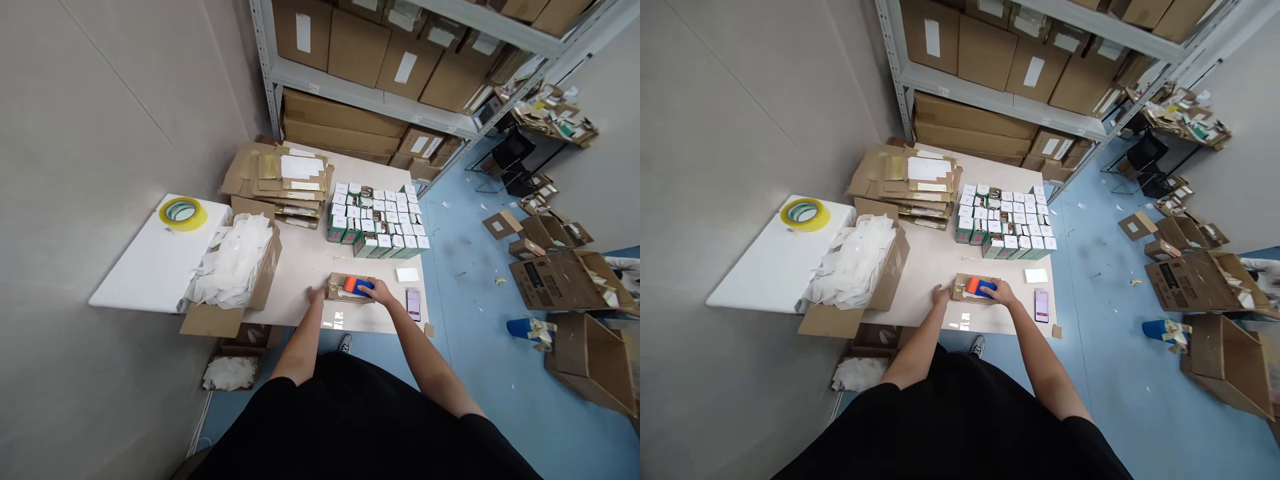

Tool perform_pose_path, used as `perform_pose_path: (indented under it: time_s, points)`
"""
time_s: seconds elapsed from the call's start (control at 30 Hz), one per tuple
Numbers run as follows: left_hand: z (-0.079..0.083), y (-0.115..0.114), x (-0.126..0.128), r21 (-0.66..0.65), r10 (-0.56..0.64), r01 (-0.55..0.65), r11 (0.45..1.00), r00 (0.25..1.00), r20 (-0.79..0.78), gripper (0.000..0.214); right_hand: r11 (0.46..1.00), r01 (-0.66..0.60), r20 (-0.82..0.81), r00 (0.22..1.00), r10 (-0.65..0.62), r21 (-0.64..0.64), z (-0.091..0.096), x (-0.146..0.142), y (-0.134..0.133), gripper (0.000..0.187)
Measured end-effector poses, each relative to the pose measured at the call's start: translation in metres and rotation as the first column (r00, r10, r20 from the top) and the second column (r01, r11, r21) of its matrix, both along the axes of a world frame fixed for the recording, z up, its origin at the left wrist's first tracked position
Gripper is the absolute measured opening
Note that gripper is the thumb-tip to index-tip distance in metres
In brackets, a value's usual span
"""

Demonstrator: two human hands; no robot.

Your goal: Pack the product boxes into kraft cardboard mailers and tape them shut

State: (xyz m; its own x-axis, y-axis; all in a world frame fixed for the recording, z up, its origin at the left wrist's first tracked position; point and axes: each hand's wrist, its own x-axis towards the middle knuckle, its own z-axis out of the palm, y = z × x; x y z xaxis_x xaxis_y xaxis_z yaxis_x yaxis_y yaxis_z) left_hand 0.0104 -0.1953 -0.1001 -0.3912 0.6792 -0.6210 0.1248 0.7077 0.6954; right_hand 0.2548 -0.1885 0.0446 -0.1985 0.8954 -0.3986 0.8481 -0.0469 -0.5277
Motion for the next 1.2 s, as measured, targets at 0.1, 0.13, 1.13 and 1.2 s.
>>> perform_pose_path:
  time_s: [0.1,0.13,1.13,1.2]
  points:
    - [0.009,-0.004,-0.005,0.062,-0.049,0.051,0.997,0.998,-0.034,0.029,0.999,-0.043,0.048,0.998,0.043,0.009,0.005,-0.002,0.003,0.052]
    - [0.013,-0.003,-0.005,0.098,-0.091,0.093,0.991,0.995,-0.029,0.029,0.998,-0.052,0.079,0.996,0.051,0.019,0.007,-0.003,0.005,0.053]
    - [0.044,0.001,0.006,0.032,-0.360,0.380,0.924,0.897,-0.258,0.033,0.982,0.168,0.499,0.860,-0.102,-0.089,0.007,0.134,0.009,0.063]
    - [0.043,0.002,-0.007,0.047,-0.372,0.393,0.918,0.898,-0.235,0.033,0.981,0.174,0.487,0.867,-0.110,-0.089,0.012,0.121,0.011,0.063]
